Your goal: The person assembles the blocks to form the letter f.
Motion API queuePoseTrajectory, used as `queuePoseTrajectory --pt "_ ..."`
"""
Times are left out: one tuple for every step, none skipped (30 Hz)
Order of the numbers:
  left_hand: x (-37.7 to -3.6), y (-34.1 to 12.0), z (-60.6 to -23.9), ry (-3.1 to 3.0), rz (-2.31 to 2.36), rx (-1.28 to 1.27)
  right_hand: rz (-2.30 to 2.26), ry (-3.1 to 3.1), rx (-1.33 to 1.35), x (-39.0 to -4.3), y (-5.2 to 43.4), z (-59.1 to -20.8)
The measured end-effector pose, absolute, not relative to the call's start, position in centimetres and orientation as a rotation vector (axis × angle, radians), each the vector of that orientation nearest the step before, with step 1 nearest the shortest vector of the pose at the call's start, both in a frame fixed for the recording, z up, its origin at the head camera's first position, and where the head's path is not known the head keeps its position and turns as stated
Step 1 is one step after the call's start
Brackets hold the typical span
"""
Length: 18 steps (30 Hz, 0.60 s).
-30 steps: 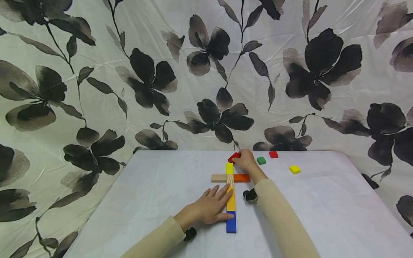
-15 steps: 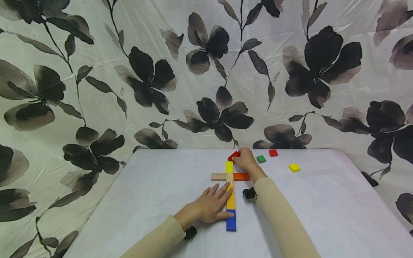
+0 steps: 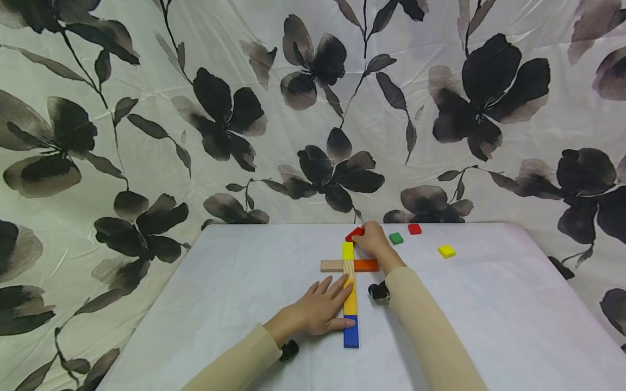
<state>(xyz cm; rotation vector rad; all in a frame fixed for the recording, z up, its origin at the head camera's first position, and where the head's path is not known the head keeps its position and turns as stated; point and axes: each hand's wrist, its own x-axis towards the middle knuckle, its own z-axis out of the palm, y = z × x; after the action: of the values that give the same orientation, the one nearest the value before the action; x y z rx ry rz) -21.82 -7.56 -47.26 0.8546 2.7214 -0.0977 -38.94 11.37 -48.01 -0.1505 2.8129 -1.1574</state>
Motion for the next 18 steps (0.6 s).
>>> queuePoseTrajectory --pt "-21.84 -7.54 -47.21 2.721 -0.097 0.853 -1.159 2.813 -0.152 -38.94 11.38 -47.94" --pt "-21.85 -7.52 -47.14 2.721 -0.097 0.852 -1.160 2.810 -0.150 -38.93 11.40 -47.86" --pt "-21.88 -7.49 -47.11 2.721 -0.097 0.849 -1.160 2.808 -0.146 -38.91 11.42 -47.79" --pt "-21.91 -7.47 -47.09 2.721 -0.099 0.847 -1.162 2.806 -0.142 -38.88 11.45 -47.74" --pt "-21.94 -7.45 -47.06 2.721 -0.100 0.845 -1.161 2.807 -0.142 -38.86 11.46 -47.68" --pt "-21.94 -7.43 -47.00 2.720 -0.101 0.843 -1.162 2.807 -0.143 -38.85 11.46 -47.64" --pt "-21.95 -7.42 -46.99 2.720 -0.101 0.843 -1.160 2.812 -0.150 -38.84 11.45 -47.63" --pt "-21.95 -7.41 -46.98 2.720 -0.102 0.843 -1.159 2.815 -0.150 -38.81 11.45 -47.62" --pt "-21.95 -7.41 -46.97 2.722 -0.103 0.843 -1.161 2.817 -0.149 -38.78 11.44 -47.64" --pt "-21.95 -7.41 -46.96 2.722 -0.103 0.844 -1.163 2.819 -0.150 -38.77 11.41 -47.66" --pt "-21.93 -7.42 -46.96 2.721 -0.102 0.844 -1.162 2.823 -0.157 -38.76 11.39 -47.70" --pt "-21.91 -7.42 -46.96 2.721 -0.100 0.843 -1.161 2.825 -0.160 -38.76 11.38 -47.76" --pt "-21.89 -7.43 -46.97 2.721 -0.098 0.843 -1.162 2.828 -0.163 -38.76 11.38 -47.83" --pt "-21.87 -7.45 -46.93 2.721 -0.097 0.841 -1.164 2.830 -0.163 -38.78 11.37 -47.91" --pt "-21.85 -7.47 -46.91 2.720 -0.096 0.840 -1.159 2.836 -0.170 -38.81 11.38 -48.00" --pt "-21.84 -7.47 -46.93 2.719 -0.093 0.839 -1.157 2.838 -0.171 -38.83 11.38 -48.08" --pt "-21.81 -7.48 -46.92 2.717 -0.091 0.837 -1.157 2.840 -0.171 -38.85 11.39 -48.16" --pt "-21.80 -7.50 -46.92 2.717 -0.091 0.836 -1.158 2.841 -0.167 -38.85 11.41 -48.23"
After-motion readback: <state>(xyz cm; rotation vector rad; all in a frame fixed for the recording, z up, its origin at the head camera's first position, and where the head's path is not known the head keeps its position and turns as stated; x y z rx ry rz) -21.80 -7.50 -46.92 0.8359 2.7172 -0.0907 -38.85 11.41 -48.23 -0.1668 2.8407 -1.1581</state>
